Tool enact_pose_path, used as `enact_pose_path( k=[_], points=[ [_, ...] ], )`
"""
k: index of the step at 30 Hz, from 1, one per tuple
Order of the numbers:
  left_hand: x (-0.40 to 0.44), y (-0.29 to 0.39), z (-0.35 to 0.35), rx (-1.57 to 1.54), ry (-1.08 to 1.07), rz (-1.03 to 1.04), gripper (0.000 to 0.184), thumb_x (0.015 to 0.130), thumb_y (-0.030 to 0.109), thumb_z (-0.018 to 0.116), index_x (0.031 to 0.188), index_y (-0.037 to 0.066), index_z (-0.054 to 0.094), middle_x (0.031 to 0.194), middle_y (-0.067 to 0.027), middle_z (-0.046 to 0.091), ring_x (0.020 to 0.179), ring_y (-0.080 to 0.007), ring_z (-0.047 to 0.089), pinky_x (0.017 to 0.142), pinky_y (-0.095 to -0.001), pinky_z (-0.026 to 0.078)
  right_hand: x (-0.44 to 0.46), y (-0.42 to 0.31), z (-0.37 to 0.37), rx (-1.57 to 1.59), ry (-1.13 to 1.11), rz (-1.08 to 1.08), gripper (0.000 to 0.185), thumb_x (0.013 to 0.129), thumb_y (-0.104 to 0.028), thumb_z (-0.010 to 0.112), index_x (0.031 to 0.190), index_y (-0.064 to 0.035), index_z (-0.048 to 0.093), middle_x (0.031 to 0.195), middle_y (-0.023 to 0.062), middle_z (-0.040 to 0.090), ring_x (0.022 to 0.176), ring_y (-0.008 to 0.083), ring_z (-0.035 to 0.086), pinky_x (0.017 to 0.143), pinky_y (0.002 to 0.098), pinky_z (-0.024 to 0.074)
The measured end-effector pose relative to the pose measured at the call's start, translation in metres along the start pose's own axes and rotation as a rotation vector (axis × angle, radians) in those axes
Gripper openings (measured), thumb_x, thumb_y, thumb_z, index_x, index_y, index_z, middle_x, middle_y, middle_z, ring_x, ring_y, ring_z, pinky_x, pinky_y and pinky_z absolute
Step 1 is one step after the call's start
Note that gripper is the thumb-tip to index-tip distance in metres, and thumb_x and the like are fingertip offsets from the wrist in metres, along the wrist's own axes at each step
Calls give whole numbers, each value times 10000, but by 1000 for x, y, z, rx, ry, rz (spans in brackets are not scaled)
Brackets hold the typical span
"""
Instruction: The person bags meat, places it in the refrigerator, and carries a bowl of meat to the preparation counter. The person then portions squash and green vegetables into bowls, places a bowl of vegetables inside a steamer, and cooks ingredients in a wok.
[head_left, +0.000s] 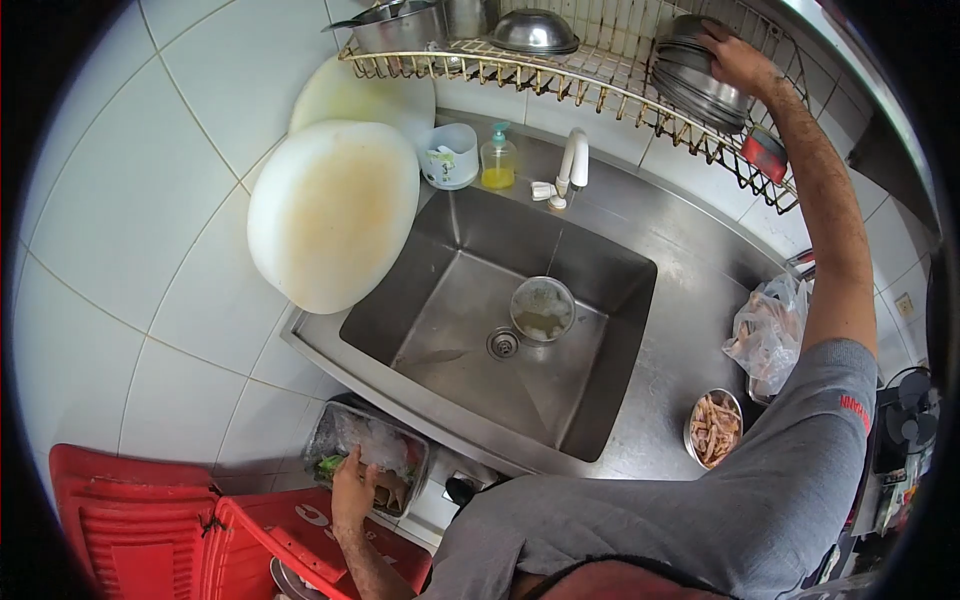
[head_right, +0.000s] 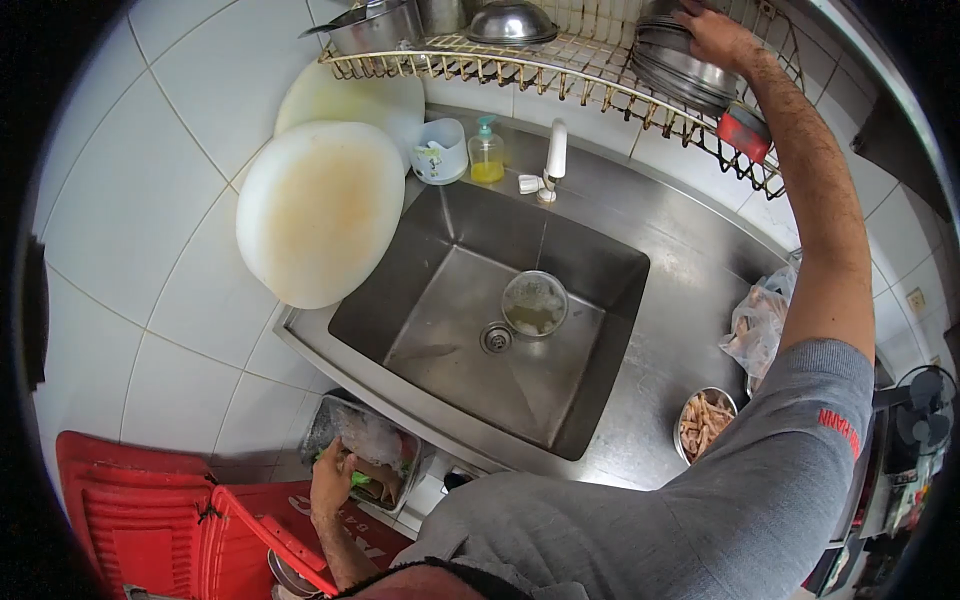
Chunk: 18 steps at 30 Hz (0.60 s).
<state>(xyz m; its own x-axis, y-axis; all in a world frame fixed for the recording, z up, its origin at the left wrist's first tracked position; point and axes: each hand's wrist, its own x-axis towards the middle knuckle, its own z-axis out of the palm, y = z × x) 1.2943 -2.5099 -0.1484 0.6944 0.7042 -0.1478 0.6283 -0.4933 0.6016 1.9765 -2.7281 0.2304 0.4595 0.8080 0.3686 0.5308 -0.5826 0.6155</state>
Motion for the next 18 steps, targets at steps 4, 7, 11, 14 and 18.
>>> enact_pose_path(
  k=[4, 7, 11, 14, 18],
  points=[
    [8, -2, 10, -40, 4, -31, 441, 809, 115, 594, 1199, -53, 475, 844, -222, 593, 836, -355, 560, 772, -420, 433, 13, 4, 7, 30, 24, 23, 579, 723, -36, 550, 1283, -78, 408, 1350, 119, 342, 1189, 298, 434, 1008, 361, 396],
    [13, 4, 10, -72, -24, -43, 432, 802, 102, 596, 1187, -56, 481, 833, -222, 584, 789, -352, 563, 720, -409, 446, 17, 5, 2, -39, 325, -67, 470, 729, -1, 540, 1191, -65, 478, 1202, 139, 475, 1062, 299, 527, 887, 373, 469],
    [16, 5, 9, -42, 26, 13, 432, 799, 96, 594, 1186, -60, 482, 857, -229, 580, 766, -350, 565, 701, -399, 450, 23, 4, -33, 359, -6, 371, 443, 895, -260, 419, 1310, -106, 391, 1407, 163, 297, 1295, 362, 262, 1049, 435, 265],
    [18, 10, 8, -31, 10, -24, 432, 806, 89, 592, 1195, -61, 477, 993, -230, 575, 832, -319, 593, 754, -373, 460, 26, 0, -38, 157, -38, 358, 411, 923, -237, 345, 1304, -92, 396, 1406, 154, 303, 1297, 331, 274, 1055, 421, 272],
    [15, 13, 17, -6, -44, -86, 436, 813, 95, 591, 1198, -72, 470, 1095, -230, 579, 901, -290, 620, 785, -355, 479, 30, 9, -24, 47, -57, 484, 425, 945, -291, 279, 1309, -105, 394, 1409, 169, 289, 1272, 300, 327, 1060, 388, 279]
  ],
)
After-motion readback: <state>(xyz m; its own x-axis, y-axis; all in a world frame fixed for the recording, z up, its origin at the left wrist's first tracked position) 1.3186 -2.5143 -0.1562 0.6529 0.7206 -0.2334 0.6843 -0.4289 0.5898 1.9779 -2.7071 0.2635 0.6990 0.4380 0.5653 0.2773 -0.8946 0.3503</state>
